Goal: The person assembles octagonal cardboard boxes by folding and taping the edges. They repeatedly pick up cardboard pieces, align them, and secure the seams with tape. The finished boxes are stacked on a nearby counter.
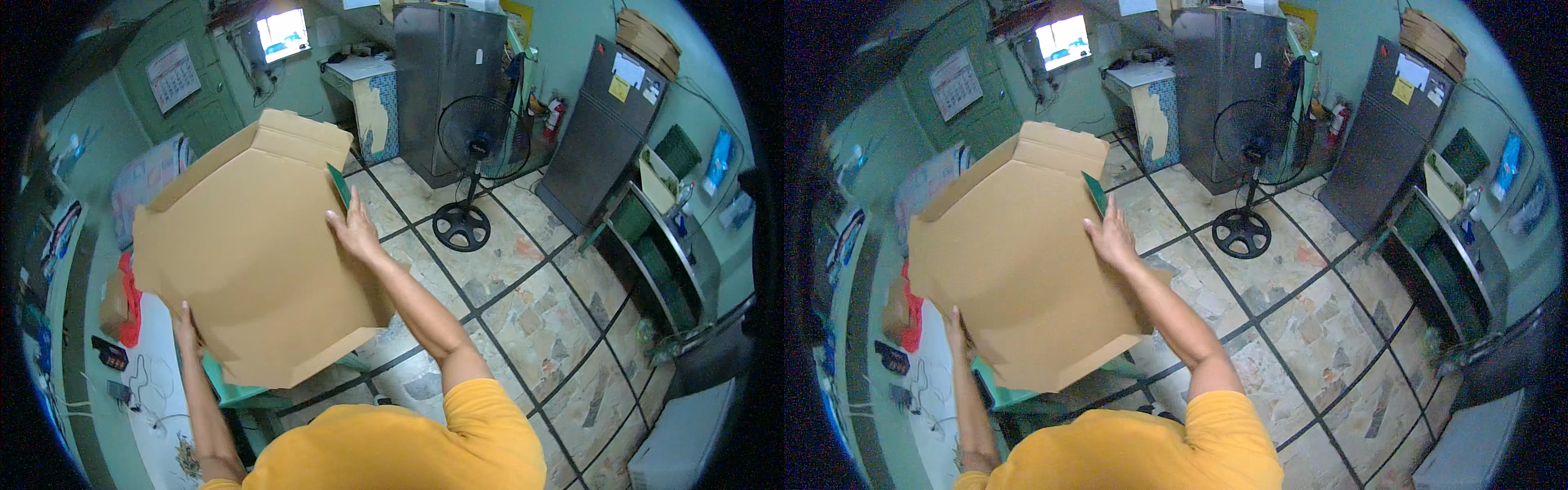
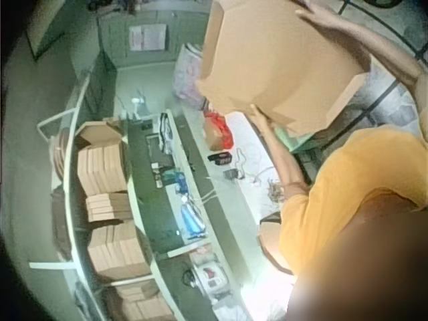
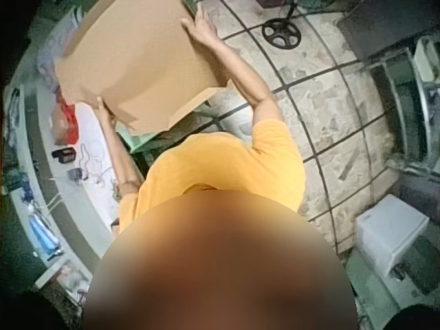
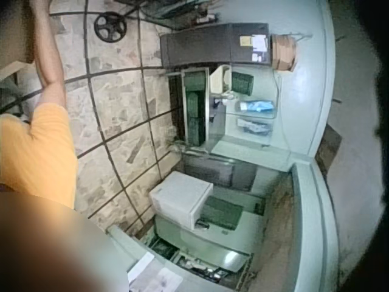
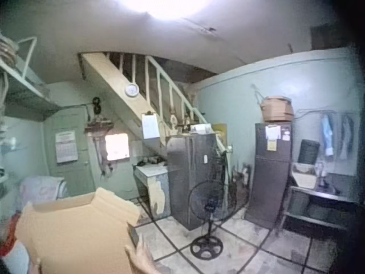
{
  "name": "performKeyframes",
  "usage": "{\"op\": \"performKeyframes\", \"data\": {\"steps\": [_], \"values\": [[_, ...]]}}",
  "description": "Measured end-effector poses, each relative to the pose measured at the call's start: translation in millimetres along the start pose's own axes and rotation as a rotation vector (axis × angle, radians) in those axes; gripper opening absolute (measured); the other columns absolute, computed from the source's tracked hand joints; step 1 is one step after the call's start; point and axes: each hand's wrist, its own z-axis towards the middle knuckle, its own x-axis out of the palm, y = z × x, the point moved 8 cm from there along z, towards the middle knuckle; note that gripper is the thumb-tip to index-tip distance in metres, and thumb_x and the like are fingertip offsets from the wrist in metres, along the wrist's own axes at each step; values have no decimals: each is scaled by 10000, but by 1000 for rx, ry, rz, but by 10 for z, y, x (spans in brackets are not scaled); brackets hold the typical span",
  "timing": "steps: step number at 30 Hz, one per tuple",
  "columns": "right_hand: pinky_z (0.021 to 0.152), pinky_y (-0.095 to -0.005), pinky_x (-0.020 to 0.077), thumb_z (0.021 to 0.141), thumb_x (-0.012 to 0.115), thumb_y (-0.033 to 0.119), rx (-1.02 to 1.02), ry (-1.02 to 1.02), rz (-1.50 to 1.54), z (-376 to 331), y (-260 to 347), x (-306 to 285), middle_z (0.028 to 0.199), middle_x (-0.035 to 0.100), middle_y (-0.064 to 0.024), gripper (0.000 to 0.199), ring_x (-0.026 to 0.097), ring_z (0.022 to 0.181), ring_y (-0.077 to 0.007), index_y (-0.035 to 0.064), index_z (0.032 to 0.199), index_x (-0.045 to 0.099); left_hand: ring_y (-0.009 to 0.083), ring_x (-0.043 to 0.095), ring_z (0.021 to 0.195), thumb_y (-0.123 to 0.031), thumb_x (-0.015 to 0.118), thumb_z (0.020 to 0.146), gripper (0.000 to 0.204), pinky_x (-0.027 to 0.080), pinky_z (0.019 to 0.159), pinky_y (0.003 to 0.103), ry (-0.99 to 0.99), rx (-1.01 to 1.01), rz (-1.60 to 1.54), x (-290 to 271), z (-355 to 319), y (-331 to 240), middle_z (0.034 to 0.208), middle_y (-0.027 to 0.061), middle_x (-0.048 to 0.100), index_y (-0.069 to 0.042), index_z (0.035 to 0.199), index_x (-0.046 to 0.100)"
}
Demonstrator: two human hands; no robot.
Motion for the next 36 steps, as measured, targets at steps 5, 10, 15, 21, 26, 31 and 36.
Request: {"op": "performKeyframes", "data": {"steps": [5, 10, 15, 21, 26, 31, 36], "values": [[1075, -538, 258, 862, 569, 393, -131, -69, -341, 88, 294, 81, 1440, 296, -273, 781, 296, 1344, -398, 17, 1450, 219, 248, 616, 981, -153, 687, 847, 499, 522, 841, 374, -41, -420, -257, 342, -430, 800, 1141, 118, 608, 4, 1274, 481], [1090, -622, 149, 820, 614, 329, -497, 68, -447, -693, 163, 898, 1488, 236, -233, 727, 170, 1398, -412, 94, 1437, 310, 273, 576, 1093, -263, 643, 886, 529, 501, 919, 419, -62, -684, -293, 240, -891, 1673, 1238, 106, 572, -55, 1332, 448], [1117, -604, 97, 897, 496, 236, -415, 503, -367, -1686, -654, 1585, 1503, 258, -159, 516, 190, 1411, -354, 138, 1394, 402, 292, 564, 1114, -292, 581, 927, 468, 483, 946, 438, -243, -885, -361, -187, -1299, 2369, 1269, 127, 556, -46, 1307, 464], [1117, -613, 112, 894, 480, 234, -655, 789, -608, -2380, -1308, 1884, 1514, 253, -129, 480, 194, 1415, -338, 193, 1370, 440, 313, 614, 1002, -214, 588, 928, 434, 577, 828, 440, -411, -881, -350, -589, -1551, 2667, 1195, 146, 579, 40, 1256, 460], [1102, -631, 153, 856, 516, 230, -655, 845, -653, -2400, -1688, 2071, 1478, 325, -101, 456, 247, 1399, -326, 222, 1311, 499, 324, 625, 972, -250, 599, 918, 472, 589, 791, 445, -540, -860, -197, -883, -1702, 2824, 1186, 165, 576, 39, 1259, 448], [1070, -551, 281, 778, 608, 175, -878, 742, -424, -2286, -1484, 2121, 1280, 503, -122, 328, 415, 1269, -331, 177, 1106, 625, 345, 620, 985, -263, 667, 813, 501, 565, 766, 449, -604, -644, 387, -1247, -1825, 2293, 1143, 186, 599, 13, 1205, 522], [1008, -481, 370, 723, 645, 200, -1074, 745, -179, -2260, -1319, 2089, 1084, 557, -141, 201, 489, 1119, -358, 127, 909, 662, 330, 379, 1306, -89, 658, 686, 575, 301, 1051, 543, 548, -135, 1299, -623, -2209, 1678, 1310, 140, 492, -152, 1244, 533]]}}
